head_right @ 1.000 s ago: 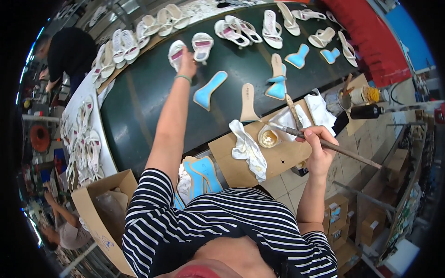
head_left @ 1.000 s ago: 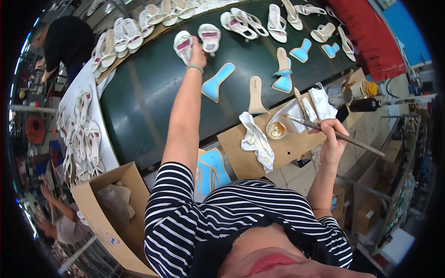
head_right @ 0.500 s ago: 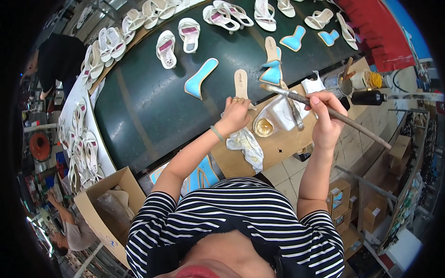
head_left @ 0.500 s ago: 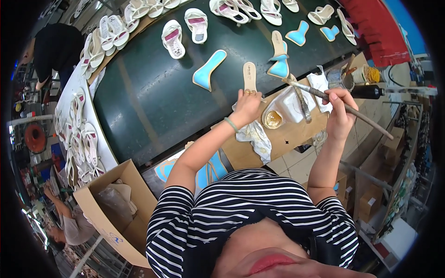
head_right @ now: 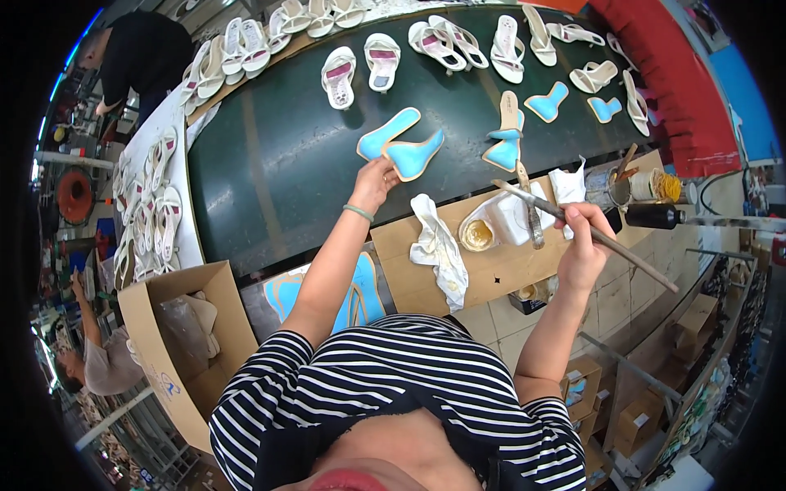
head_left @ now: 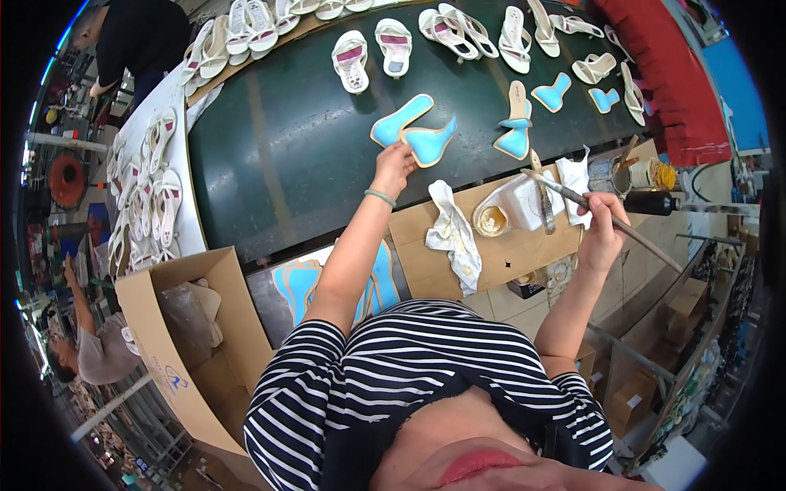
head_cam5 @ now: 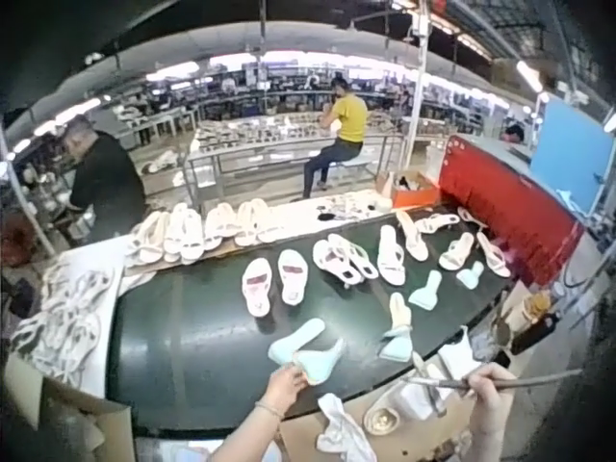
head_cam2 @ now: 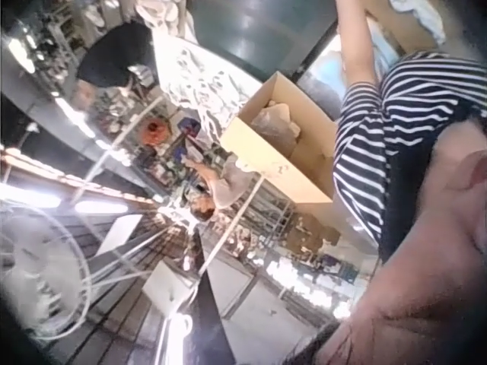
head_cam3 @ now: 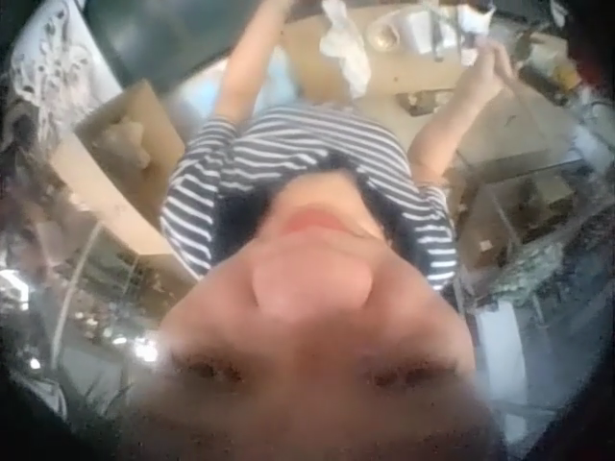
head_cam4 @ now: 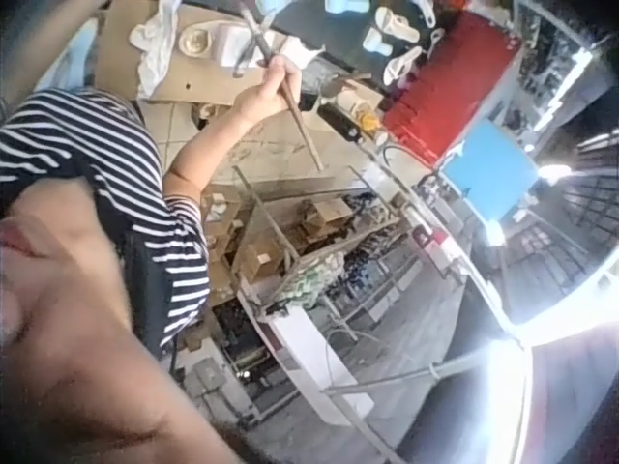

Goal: The person is applying glue to shoe components and organizing them into boxes on a factory floor.

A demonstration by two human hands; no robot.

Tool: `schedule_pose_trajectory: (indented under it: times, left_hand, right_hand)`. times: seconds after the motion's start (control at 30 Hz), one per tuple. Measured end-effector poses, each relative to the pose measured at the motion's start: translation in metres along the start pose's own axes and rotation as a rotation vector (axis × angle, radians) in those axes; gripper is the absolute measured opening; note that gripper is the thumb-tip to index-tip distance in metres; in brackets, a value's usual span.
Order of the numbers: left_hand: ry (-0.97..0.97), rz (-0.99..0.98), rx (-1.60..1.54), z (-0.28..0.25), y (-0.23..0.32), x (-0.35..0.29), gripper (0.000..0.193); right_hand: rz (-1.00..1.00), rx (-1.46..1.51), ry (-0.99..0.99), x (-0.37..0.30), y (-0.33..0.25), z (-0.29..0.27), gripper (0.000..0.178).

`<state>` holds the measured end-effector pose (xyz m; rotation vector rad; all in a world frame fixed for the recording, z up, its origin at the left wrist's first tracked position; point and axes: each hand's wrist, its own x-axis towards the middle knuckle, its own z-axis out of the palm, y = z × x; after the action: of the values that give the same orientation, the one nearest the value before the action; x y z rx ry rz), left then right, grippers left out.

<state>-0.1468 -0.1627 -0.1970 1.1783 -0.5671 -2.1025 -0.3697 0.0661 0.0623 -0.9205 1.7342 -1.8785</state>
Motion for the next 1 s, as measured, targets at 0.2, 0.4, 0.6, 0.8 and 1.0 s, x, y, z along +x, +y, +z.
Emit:
schedule_pose_trajectory:
  times: [0.2,0.4,0.6,0.8,1.0]
  left_hand:
    - [0.111,-0.184,-0.382,-0.045,-0.038,-0.022,0.019]
    - [0.179,-0.126,-0.432,-0.060,-0.041,-0.025,0.028]
    - [0.076,-0.111,-0.553,-0.061,-0.042,-0.039,0.039]
    - [0.200,-0.165,-0.350,-0.094,-0.002,-0.101,0.044]
    - [0.377,0.504,0.074,-0.211,0.059,-0.254,0.042]
  right_hand:
    - [-0.022,-0.137,-0.311,0.024,0.013,0.051,0.006]
    - [-0.287,-0.435,-0.720,0.045,0.065,0.144,0.019]
    - [-0.310,-1.240,-1.209,0.041,0.184,0.190,0.038]
    - [-0.327,-1.459,-1.128,0.039,0.225,0.191,0.040]
    - [-0.521,-1.296,-0.980,0.018,0.156,0.211,0.016]
